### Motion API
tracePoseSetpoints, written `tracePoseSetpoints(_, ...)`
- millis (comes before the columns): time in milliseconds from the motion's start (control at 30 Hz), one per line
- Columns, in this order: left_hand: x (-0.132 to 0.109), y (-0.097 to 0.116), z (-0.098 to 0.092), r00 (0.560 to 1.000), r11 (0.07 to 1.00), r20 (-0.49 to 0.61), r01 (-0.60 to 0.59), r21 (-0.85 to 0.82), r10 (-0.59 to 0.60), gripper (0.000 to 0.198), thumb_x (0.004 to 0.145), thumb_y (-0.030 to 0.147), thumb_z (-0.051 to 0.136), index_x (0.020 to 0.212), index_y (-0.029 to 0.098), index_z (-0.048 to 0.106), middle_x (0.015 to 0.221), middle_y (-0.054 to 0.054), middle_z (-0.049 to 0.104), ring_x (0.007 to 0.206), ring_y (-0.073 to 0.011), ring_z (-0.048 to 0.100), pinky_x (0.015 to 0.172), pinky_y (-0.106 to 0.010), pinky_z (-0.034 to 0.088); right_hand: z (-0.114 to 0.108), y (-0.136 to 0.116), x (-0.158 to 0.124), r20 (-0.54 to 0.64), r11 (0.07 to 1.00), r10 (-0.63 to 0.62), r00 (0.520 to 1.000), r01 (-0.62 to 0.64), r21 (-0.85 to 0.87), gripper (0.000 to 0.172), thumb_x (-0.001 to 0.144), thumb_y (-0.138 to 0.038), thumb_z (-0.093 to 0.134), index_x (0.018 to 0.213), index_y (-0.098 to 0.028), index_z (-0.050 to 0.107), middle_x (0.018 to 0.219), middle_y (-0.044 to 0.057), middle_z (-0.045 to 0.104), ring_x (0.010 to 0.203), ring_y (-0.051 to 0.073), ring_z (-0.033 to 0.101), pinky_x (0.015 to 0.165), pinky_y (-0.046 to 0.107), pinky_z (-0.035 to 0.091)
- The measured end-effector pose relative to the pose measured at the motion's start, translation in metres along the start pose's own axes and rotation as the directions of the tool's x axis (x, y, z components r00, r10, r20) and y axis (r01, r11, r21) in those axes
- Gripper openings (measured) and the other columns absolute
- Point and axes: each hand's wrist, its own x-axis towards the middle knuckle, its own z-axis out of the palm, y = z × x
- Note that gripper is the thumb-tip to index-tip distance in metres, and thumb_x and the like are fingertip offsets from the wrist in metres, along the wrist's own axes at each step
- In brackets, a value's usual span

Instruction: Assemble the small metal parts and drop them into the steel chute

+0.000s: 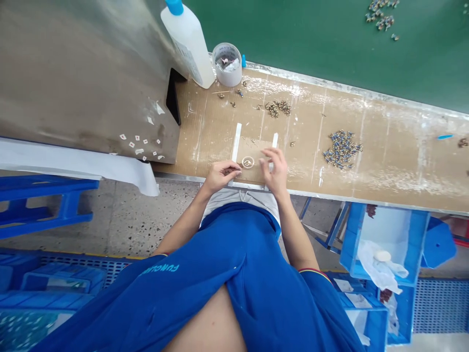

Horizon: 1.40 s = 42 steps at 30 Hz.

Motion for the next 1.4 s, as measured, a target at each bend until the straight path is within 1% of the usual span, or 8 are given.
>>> tracePoseSetpoints(100, 0.000, 0.000, 0.001, 1.000, 0.999, -0.016, 0.027, -0.022, -0.027, 0.019, 0.083, 0.032, 0.067, 0.082, 0.014, 0.071, 0.084, -0.007, 0.074, 0.072, -0.0139, 0.066, 0.067, -0.024, 0.054, -0.026, 0.033, 0.016, -0.173, 0.974, 0.137, 0.975, -0.164, -0.157, 0.024, 0.097, -0.040, 0.053, 0.101, -0.021, 0.068, 0.095, 0.007, 0.066, 0.083, 0.018, 0.063, 0.076, 0.035, 0.054)
tracePoseSetpoints(167, -0.001, 0.000, 0.001, 0.999, 0.998, -0.030, 0.044, -0.048, -0.045, 0.021, 0.083, 0.034, 0.067, 0.083, 0.013, 0.070, 0.082, -0.006, 0.073, 0.071, -0.0135, 0.066, 0.065, -0.023, 0.054, -0.039, 0.055, 0.026, -0.201, 0.944, 0.201, 0.959, -0.245, -0.222, 0.022, 0.095, -0.038, 0.055, 0.096, -0.019, 0.067, 0.090, 0.006, 0.066, 0.080, 0.019, 0.062, 0.079, 0.037, 0.053)
tracePoseSetpoints(267, -0.003, 0.000, 0.001, 0.997, 0.995, -0.058, 0.053, -0.078, -0.058, 0.022, 0.082, 0.035, 0.068, 0.085, 0.013, 0.070, 0.082, -0.006, 0.071, 0.070, -0.0128, 0.065, 0.063, -0.022, 0.053, -0.043, 0.074, 0.036, -0.176, 0.927, 0.215, 0.961, -0.257, -0.274, 0.018, 0.092, -0.035, 0.059, 0.089, -0.019, 0.066, 0.087, 0.007, 0.066, 0.078, 0.019, 0.060, 0.081, 0.039, 0.052)
tracePoseSetpoints(400, -0.008, 0.006, -0.003, 0.992, 0.997, -0.115, 0.046, -0.058, -0.052, 0.024, 0.085, 0.037, 0.070, 0.086, 0.014, 0.071, 0.085, -0.007, 0.072, 0.073, -0.0132, 0.066, 0.065, -0.023, 0.053, -0.035, 0.074, 0.041, -0.195, 0.924, 0.190, 0.962, -0.242, -0.296, 0.010, 0.088, -0.027, 0.060, 0.080, -0.021, 0.064, 0.086, 0.005, 0.064, 0.076, 0.019, 0.059, 0.082, 0.040, 0.052)
tracePoseSetpoints(567, -0.010, 0.028, -0.010, 0.987, 0.998, -0.156, -0.039, 0.049, 0.047, 0.022, 0.090, 0.035, 0.068, 0.088, 0.014, 0.075, 0.086, -0.008, 0.074, 0.075, -0.0140, 0.067, 0.066, -0.024, 0.053, -0.034, 0.046, 0.039, -0.135, 0.932, 0.264, 0.955, -0.289, -0.220, 0.009, 0.084, -0.022, 0.064, 0.075, -0.020, 0.060, 0.081, 0.004, 0.065, 0.073, 0.019, 0.062, 0.080, 0.040, 0.054)
tracePoseSetpoints(733, -0.006, 0.058, -0.011, 0.958, 0.939, -0.128, -0.214, 0.271, 0.255, 0.018, 0.093, 0.029, 0.067, 0.085, 0.016, 0.075, 0.074, -0.004, 0.071, 0.065, -0.0118, 0.061, 0.060, -0.024, 0.046, -0.035, -0.025, 0.017, 0.004, 0.949, 0.271, 0.963, -0.268, 0.167, 0.022, 0.087, -0.042, 0.071, 0.086, -0.021, 0.066, 0.081, 0.003, 0.072, 0.074, 0.016, 0.068, 0.070, 0.033, 0.058)
tracePoseSetpoints(900, -0.004, 0.080, -0.007, 0.950, 0.901, -0.058, -0.270, 0.338, 0.307, 0.018, 0.095, 0.028, 0.065, 0.085, 0.016, 0.073, 0.075, -0.003, 0.071, 0.065, -0.0115, 0.061, 0.062, -0.024, 0.048, -0.028, -0.082, -0.002, 0.160, 0.871, 0.263, 0.951, -0.306, 0.384, 0.032, 0.084, -0.053, 0.075, 0.087, -0.022, 0.069, 0.082, 0.002, 0.075, 0.074, 0.016, 0.072, 0.070, 0.032, 0.062)
tracePoseSetpoints(1400, -0.005, 0.083, -0.005, 0.953, 0.912, 0.049, -0.299, 0.282, 0.297, 0.021, 0.098, 0.030, 0.060, 0.087, 0.016, 0.070, 0.076, -0.004, 0.068, 0.067, -0.0128, 0.058, 0.065, -0.026, 0.047, -0.026, -0.087, -0.011, 0.231, 0.896, 0.217, 0.948, -0.287, 0.338, 0.024, 0.086, -0.046, 0.075, 0.087, -0.022, 0.069, 0.082, 0.002, 0.073, 0.076, 0.016, 0.070, 0.070, 0.031, 0.059)
